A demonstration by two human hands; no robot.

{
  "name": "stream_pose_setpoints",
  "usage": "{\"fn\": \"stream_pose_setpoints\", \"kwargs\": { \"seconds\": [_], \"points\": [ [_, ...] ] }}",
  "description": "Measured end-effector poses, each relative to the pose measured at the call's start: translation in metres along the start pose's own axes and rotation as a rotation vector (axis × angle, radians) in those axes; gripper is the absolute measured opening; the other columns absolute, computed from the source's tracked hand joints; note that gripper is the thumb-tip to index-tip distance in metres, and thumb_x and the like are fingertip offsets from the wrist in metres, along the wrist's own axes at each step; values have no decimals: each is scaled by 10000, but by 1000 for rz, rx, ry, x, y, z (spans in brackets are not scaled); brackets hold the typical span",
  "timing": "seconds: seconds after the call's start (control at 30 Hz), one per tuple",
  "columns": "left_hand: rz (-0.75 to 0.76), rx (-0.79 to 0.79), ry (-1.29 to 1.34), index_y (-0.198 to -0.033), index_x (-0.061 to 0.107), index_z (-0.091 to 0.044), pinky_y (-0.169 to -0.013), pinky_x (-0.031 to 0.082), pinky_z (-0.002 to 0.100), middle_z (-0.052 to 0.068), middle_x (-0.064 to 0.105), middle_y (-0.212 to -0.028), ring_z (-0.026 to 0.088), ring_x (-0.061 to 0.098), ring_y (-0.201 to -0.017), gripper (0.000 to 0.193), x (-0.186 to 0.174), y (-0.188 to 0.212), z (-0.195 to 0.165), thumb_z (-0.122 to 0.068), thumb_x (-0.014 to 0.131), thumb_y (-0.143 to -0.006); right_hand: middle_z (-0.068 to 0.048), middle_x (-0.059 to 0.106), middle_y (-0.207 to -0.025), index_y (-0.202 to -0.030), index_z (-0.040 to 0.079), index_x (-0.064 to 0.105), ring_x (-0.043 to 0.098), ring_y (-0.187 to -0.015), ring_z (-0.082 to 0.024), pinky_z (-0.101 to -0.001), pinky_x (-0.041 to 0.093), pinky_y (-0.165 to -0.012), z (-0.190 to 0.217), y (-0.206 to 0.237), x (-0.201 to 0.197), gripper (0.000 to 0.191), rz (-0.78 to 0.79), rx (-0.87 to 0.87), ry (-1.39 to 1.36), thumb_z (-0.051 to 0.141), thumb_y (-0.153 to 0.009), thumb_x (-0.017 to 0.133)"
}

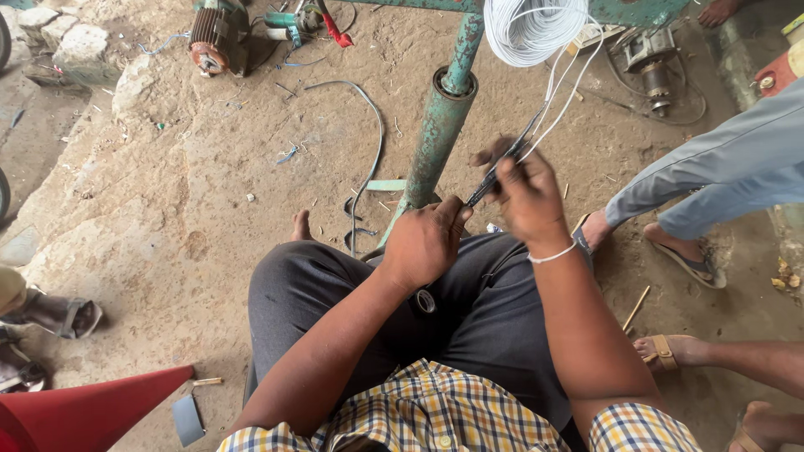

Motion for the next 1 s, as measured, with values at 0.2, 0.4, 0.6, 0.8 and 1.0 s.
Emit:
{"fn": "stream_pose_setpoints", "kwargs": {
  "seconds": [0.2,0.4,0.6,0.8,1.0],
  "points": [
    [25,16,-5,-988,599,-65,-608,503,523,171,687,-771,422,674,-705,246,1,0,2,-297,539,-1043,-121,681,-894,-1150,64,543,609,-783,-118,-243,482,-705,12,-15,-19,322,78,-43,-53,383,-1173,585],
    [-59,8,-46,-1010,610,-76,-604,503,528,173,697,-832,432,672,-723,212,-8,2,7,-274,542,-1045,-140,702,-1076,-1203,37,555,693,-906,-195,-339,599,-820,14,-10,-12,320,228,15,4,242,-1007,704],
    [-57,11,-110,-1026,615,-78,-586,511,520,154,701,-837,418,676,-708,210,-9,-1,6,-280,558,-1030,-152,730,-1059,-1164,-13,608,728,-936,-199,-356,637,-850,14,1,-2,289,47,-109,196,245,-1050,669],
    [-13,25,-174,-1063,613,-72,-540,506,508,139,694,-823,402,675,-669,226,-8,-1,8,-283,541,-1026,-145,695,-1065,-1171,7,590,743,-976,-217,-377,648,-836,17,-3,3,263,-23,-52,146,243,-1069,646],
    [-28,51,-101,-1056,618,-92,-559,513,504,136,691,-806,396,680,-683,231,-10,-2,6,-311,544,-1050,-154,711,-1143,-1275,45,546,707,-1049,-220,-355,591,-935,9,-1,10,353,308,7,-67,139,-985,724]
  ]
}}
Point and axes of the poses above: each hand's wrist, its own y-axis away from the middle knuckle, its own x-axis out of the palm, z = x × y, the point moved 3 cm from there along -y, towards the middle knuckle
